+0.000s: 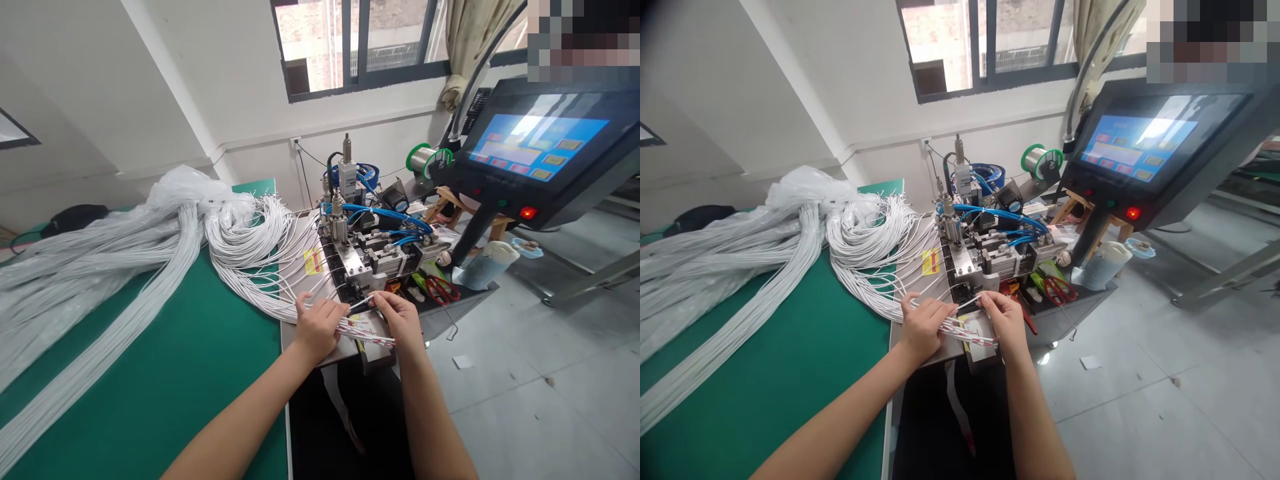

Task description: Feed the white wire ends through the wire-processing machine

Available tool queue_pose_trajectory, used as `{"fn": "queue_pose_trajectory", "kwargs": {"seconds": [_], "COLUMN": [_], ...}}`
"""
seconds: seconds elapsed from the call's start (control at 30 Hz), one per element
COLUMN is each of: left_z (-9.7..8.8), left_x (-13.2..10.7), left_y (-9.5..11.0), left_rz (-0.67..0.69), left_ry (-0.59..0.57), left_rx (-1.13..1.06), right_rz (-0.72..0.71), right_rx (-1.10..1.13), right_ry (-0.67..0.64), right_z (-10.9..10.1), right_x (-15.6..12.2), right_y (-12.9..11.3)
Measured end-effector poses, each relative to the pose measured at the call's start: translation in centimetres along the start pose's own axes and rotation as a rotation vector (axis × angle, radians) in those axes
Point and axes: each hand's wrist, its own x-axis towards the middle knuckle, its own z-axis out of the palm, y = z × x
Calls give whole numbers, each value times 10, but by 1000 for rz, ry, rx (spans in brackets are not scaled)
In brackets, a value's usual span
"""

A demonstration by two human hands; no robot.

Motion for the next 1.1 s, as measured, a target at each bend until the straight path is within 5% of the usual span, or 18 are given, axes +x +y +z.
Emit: {"fn": "queue_pose_trajectory", "kwargs": {"seconds": [0.43, 0.73, 1.1], "left_z": [3, 3, 6], "left_x": [1, 2, 1], "left_y": [0, 0, -1], "left_rz": [6, -16, -83], "left_ry": [-66, -112, -166], "left_rx": [32, 50, 45], "right_rz": [-11, -170, -119], "right_rx": [-89, -540, -267], "right_ry": [-200, -100, -309], "right_z": [-13, -21, -14], "right_x": [4, 18, 38], "right_y": [-7, 1, 21]}}
